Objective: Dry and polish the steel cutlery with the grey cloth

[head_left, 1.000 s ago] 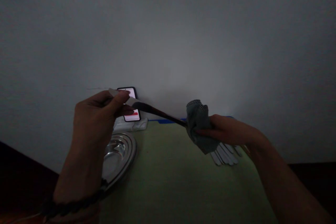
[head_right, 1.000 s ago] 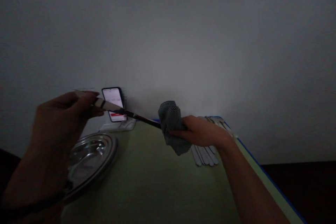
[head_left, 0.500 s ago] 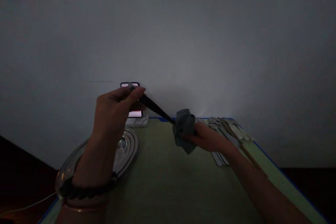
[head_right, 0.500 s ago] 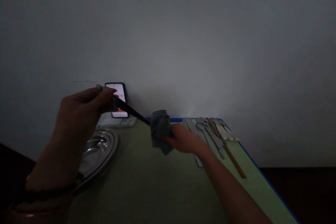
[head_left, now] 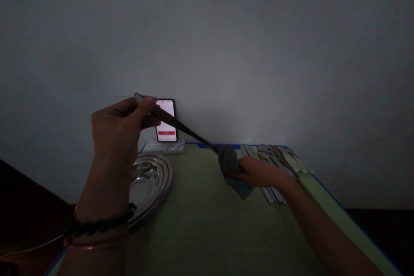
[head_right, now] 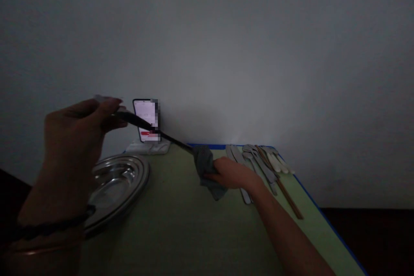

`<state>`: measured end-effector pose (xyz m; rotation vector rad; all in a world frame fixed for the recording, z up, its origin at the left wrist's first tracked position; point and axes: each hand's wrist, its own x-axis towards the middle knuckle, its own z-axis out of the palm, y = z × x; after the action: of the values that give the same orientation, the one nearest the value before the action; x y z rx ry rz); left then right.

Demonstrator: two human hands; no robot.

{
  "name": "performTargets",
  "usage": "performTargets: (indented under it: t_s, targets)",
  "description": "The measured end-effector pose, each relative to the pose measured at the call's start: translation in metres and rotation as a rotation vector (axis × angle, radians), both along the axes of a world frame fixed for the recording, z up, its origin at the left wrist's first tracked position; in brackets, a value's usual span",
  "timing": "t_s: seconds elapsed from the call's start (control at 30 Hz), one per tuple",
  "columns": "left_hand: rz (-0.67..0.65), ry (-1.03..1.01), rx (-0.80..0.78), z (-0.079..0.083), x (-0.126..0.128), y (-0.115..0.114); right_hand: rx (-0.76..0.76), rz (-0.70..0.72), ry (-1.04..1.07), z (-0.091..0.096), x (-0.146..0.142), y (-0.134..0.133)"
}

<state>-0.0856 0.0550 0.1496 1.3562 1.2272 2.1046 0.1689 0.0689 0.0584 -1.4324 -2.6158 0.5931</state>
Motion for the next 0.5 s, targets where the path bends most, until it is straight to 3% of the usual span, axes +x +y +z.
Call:
performTargets:
  t_s: [0.1, 0.23, 0.3, 0.4, 0.5]
  targets:
    - [0.043, -0.006, 0.062, 0.002, -0.001, -0.003, -0.086, 0.060, -0.087, -0.002, -0.005, -0.007]
    - [0.061, 0.018, 0.129, 0.004, 0.004, -0.006, -0.153, -0.001, 0.014, 0.017, 0.001, -0.017]
    - [0.053, 0.030, 0.134, 0.003, 0.009, -0.006, -0.080, -0.130, 0.082, 0.030, 0.009, -0.019]
    - [-0.017, 0.051, 0.090, -0.003, 0.024, -0.002, 0.189, -0.296, 0.248, 0.043, 0.017, -0.020]
    - [-0.182, -0.020, 0.005, -0.017, 0.046, 0.007, 0.287, -0.192, 0.436, 0.048, 0.015, -0.021]
